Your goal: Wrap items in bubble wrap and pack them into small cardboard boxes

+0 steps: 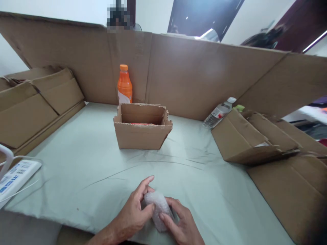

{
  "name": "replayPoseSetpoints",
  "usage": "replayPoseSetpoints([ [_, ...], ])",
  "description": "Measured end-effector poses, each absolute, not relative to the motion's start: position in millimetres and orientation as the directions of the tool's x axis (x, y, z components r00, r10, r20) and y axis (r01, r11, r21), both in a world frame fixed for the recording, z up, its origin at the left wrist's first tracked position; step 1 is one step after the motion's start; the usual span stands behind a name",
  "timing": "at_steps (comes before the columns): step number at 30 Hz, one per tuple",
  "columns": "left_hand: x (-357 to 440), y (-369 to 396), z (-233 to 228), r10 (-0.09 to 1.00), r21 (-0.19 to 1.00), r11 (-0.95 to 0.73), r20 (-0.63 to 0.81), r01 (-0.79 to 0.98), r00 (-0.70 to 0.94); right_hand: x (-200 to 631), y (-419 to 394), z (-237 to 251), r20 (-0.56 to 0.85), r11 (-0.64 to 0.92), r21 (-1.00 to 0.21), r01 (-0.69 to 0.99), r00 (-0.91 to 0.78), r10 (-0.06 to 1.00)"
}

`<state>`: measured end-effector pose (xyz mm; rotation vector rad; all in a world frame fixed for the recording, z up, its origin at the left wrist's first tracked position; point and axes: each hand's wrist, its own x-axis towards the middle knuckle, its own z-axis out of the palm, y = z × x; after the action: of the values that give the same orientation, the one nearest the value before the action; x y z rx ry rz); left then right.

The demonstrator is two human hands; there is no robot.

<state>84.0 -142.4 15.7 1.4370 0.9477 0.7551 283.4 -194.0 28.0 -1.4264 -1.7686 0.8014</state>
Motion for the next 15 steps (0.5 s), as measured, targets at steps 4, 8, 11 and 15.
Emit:
replayPoseSetpoints([
  [4,67,-118,25,0.897,0.847,-0.404,0.293,0.345,0.330,284,-182,24,0.224,0.241,-0.781,0.577,-0.102,0.969],
  [8,43,-63,75,0.662,0.432,-0.674,0.713,0.599,0.230,300,-172,28,0.415,0.355,-0.703,0.616,-0.049,0.908],
  [11,32,-17,110,0.540,0.251,-0.657,0.815,0.711,0.211,308,-165,41,0.433,0.331,-0.679,0.655,-0.006,0.901],
  [15,30,24,120,0.564,0.225,-0.637,0.788,0.737,0.247,316,-156,65,0.384,0.245,-0.674,0.697,0.047,0.922],
])
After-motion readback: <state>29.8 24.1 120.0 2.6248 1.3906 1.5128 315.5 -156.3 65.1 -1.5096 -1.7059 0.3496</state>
